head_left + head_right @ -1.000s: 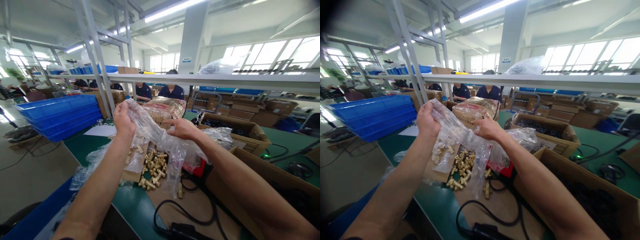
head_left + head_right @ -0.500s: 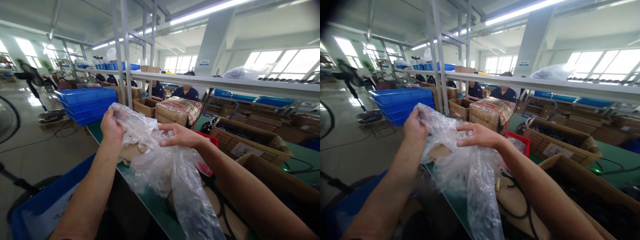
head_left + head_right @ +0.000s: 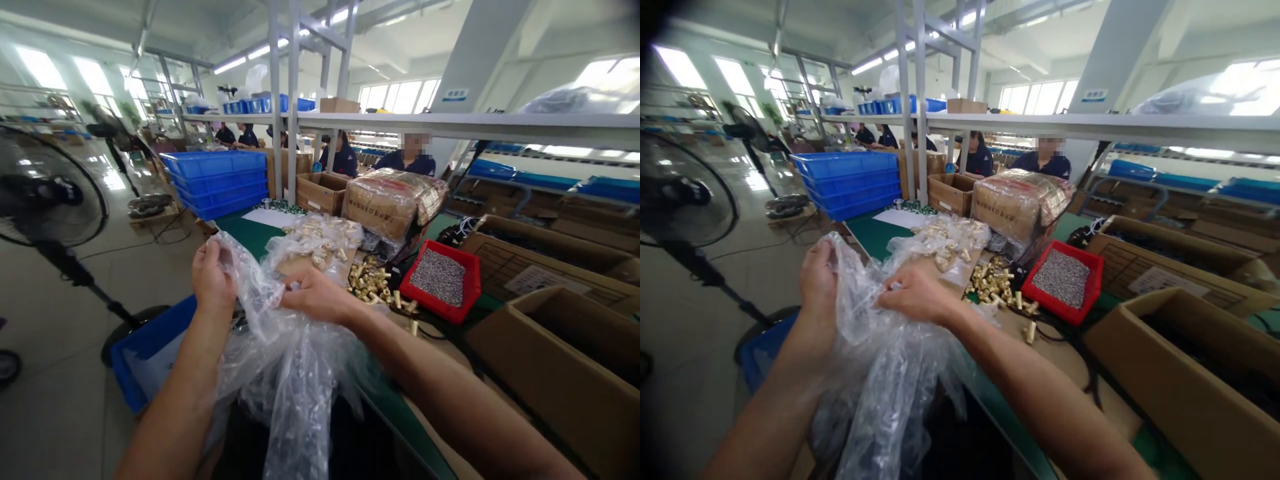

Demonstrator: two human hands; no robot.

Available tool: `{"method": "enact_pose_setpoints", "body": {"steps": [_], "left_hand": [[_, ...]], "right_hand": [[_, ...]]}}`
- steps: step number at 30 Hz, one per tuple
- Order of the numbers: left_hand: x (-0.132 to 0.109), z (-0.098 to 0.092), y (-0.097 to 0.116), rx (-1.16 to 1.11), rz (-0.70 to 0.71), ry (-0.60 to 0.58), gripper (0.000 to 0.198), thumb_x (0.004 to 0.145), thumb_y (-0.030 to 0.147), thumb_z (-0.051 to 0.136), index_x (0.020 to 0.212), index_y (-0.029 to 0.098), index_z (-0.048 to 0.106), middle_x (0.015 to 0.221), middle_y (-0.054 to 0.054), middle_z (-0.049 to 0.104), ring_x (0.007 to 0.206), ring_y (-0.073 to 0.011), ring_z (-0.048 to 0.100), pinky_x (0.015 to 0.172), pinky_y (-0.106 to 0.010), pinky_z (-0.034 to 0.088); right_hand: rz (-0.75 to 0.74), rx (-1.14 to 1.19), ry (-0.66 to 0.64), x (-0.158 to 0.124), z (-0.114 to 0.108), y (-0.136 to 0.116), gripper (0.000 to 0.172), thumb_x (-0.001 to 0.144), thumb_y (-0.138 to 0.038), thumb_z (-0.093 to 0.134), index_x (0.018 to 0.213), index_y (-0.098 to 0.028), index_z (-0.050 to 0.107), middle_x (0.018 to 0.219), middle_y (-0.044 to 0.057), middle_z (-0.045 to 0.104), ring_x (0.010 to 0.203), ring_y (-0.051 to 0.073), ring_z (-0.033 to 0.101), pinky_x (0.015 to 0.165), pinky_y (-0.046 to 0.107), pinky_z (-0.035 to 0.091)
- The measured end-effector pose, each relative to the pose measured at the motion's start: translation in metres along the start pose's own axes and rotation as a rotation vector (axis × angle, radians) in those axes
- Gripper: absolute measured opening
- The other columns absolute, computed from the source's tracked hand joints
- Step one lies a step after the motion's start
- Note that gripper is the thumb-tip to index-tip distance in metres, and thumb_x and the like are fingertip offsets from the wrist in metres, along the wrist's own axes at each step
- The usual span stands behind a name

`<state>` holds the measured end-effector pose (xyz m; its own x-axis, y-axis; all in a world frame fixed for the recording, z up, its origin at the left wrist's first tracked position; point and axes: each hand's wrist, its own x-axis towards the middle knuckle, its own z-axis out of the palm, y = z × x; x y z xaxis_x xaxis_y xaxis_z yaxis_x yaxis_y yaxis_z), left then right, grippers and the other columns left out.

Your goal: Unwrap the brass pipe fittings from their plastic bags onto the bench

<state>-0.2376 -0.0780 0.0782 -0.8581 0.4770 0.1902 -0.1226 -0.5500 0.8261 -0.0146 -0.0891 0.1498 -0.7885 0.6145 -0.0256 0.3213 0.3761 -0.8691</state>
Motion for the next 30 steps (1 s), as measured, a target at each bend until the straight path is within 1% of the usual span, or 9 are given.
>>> {"method": "enact_pose_setpoints", "body": {"steps": [5, 7, 8, 10, 13, 17, 19, 24, 30], "left_hand": [[-0.046, -0.102, -0.014, 0.417, -0.014, 0.153, 0.060, 0.058, 0.020, 0.080, 0.114, 0.020, 0.059, 0.090, 0.000, 0.063, 0.088, -0.0180, 0.060, 0.083, -0.030, 0.047], [-0.072, -0.137, -0.017, 0.723, 0.008, 0.228, 0.052, 0.063, 0.034, 0.078, 0.111, 0.024, 0.061, 0.089, 0.000, 0.063, 0.089, -0.0217, 0.062, 0.084, -0.034, 0.048], [-0.085, -0.151, -0.017, 0.832, -0.034, 0.192, 0.046, 0.066, 0.043, 0.075, 0.106, 0.024, 0.063, 0.090, -0.001, 0.064, 0.088, -0.0241, 0.063, 0.082, -0.036, 0.049], [-0.113, -0.169, -0.019, 0.941, -0.297, -0.138, 0.043, 0.067, 0.057, 0.069, 0.095, 0.024, 0.066, 0.087, -0.003, 0.068, 0.082, -0.0266, 0.065, 0.074, -0.037, 0.052], [-0.143, -0.175, -0.031, 0.986, -0.495, -0.494, 0.045, 0.070, 0.061, 0.066, 0.094, 0.023, 0.066, 0.085, -0.003, 0.070, 0.077, -0.0261, 0.066, 0.067, -0.034, 0.052], [-0.151, -0.179, -0.062, 0.980, -0.515, -0.555, 0.041, 0.073, 0.057, 0.066, 0.091, 0.021, 0.068, 0.077, -0.003, 0.069, 0.070, -0.0242, 0.064, 0.061, -0.032, 0.051], [-0.148, -0.186, -0.075, 0.859, -0.585, -0.511, 0.041, 0.071, 0.055, 0.068, 0.088, 0.018, 0.070, 0.081, -0.006, 0.070, 0.071, -0.0244, 0.064, 0.057, -0.031, 0.052], [-0.141, -0.192, -0.092, 0.589, -0.631, -0.158, 0.038, 0.068, 0.047, 0.071, 0.088, 0.016, 0.065, 0.078, -0.004, 0.066, 0.067, -0.0186, 0.062, 0.060, -0.028, 0.052], [-0.146, -0.169, -0.112, 0.472, -0.714, -0.181, 0.034, 0.074, 0.050, 0.060, 0.078, 0.019, 0.050, 0.060, 0.004, 0.051, 0.053, -0.0119, 0.052, 0.058, -0.027, 0.046]], "right_hand": [[0.088, -0.103, 0.044, -0.007, 0.075, 0.052, 0.019, 0.078, -0.032, 0.055, 0.073, -0.018, 0.067, 0.060, -0.004, 0.052, 0.058, 0.009, 0.047, 0.052, 0.020, 0.029], [0.205, -0.210, 0.048, -0.008, 0.097, 0.078, 0.020, 0.078, -0.033, 0.053, 0.073, -0.020, 0.068, 0.063, -0.002, 0.058, 0.060, 0.012, 0.052, 0.053, 0.022, 0.028], [0.254, -0.261, 0.043, -0.007, 0.107, 0.091, 0.022, 0.078, -0.035, 0.052, 0.073, -0.021, 0.068, 0.066, -0.001, 0.062, 0.061, 0.014, 0.054, 0.053, 0.023, 0.028], [0.299, -0.340, 0.031, -0.005, 0.125, 0.114, 0.025, 0.080, -0.039, 0.050, 0.076, -0.024, 0.070, 0.073, 0.001, 0.069, 0.066, 0.017, 0.059, 0.055, 0.026, 0.029], [0.269, -0.399, 0.008, -0.003, 0.150, 0.137, 0.029, 0.083, -0.042, 0.049, 0.084, -0.026, 0.072, 0.082, 0.005, 0.073, 0.074, 0.022, 0.065, 0.057, 0.027, 0.030], [0.249, -0.408, -0.002, -0.001, 0.174, 0.154, 0.029, 0.086, -0.042, 0.049, 0.089, -0.025, 0.073, 0.083, 0.007, 0.074, 0.076, 0.023, 0.066, 0.059, 0.028, 0.030], [0.281, -0.384, 0.003, 0.000, 0.180, 0.162, 0.031, 0.089, -0.044, 0.048, 0.087, -0.024, 0.072, 0.082, 0.007, 0.074, 0.075, 0.022, 0.065, 0.059, 0.028, 0.029], [0.367, -0.309, 0.022, -0.001, 0.189, 0.188, 0.033, 0.090, -0.045, 0.048, 0.080, -0.023, 0.071, 0.079, 0.005, 0.072, 0.073, 0.019, 0.062, 0.058, 0.027, 0.027], [0.486, -0.151, 0.062, -0.003, 0.198, 0.218, 0.025, 0.084, -0.036, 0.055, 0.070, -0.019, 0.068, 0.072, 0.006, 0.068, 0.066, 0.018, 0.055, 0.058, 0.026, 0.024]]}}
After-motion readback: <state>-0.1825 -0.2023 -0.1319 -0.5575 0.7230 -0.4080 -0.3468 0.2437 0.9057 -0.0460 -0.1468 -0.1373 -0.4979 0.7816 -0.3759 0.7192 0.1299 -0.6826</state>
